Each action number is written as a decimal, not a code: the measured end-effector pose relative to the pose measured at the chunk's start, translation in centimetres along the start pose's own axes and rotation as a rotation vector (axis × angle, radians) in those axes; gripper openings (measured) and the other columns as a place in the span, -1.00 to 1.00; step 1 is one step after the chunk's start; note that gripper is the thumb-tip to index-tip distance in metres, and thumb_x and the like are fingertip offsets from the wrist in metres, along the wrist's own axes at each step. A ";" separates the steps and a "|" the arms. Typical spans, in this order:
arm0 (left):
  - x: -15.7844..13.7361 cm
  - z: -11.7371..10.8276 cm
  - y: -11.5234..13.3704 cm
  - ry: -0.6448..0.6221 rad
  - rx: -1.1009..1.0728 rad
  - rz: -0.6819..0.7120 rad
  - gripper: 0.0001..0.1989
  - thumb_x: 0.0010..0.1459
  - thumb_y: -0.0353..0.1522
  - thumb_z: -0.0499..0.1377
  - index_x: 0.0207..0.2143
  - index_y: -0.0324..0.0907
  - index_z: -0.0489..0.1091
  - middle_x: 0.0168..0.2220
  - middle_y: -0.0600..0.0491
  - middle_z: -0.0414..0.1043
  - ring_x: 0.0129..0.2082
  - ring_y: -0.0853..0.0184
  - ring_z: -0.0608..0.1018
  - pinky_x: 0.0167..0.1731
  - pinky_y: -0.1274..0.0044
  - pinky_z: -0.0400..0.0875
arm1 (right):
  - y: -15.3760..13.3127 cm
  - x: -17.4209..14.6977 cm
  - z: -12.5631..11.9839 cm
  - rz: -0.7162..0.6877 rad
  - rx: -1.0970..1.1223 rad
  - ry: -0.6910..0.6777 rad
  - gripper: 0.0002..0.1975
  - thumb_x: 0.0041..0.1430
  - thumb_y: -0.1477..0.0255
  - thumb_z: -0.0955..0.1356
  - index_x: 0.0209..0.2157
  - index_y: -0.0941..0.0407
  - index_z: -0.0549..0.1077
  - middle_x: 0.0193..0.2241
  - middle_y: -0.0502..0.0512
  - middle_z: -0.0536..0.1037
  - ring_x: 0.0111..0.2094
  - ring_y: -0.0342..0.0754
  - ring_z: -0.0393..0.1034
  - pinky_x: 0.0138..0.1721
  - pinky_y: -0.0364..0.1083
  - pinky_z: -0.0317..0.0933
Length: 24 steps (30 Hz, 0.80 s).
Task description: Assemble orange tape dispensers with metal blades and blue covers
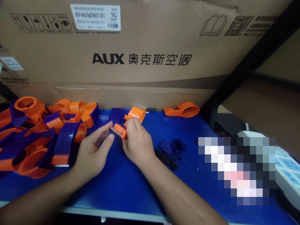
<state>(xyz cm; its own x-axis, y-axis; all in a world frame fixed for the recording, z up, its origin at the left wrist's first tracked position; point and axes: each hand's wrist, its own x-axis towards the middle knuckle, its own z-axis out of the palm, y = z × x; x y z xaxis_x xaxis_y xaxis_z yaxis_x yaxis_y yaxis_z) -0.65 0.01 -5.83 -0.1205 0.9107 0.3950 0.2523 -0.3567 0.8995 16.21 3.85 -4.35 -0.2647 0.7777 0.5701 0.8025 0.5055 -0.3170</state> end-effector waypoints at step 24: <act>0.5 0.6 -0.1 -0.028 -0.298 -0.048 -0.72 0.32 -0.34 0.28 0.06 -0.09 0.60 0.13 -0.03 0.63 0.09 0.14 0.68 0.21 0.20 0.57 | -0.2 -0.6 0.6 0.092 0.052 0.083 -0.69 0.13 0.59 0.31 -0.11 0.04 0.24 -0.16 0.18 0.50 -0.15 0.13 0.53 -0.28 0.00 0.37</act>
<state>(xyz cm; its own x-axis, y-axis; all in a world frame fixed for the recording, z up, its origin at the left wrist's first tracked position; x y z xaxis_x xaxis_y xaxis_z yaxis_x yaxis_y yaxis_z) -0.20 0.60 -5.81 -0.0983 0.9318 0.3494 -0.0468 -0.3551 0.9337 15.89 3.52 -5.09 -0.1447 0.7890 0.5970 0.7918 0.4542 -0.4083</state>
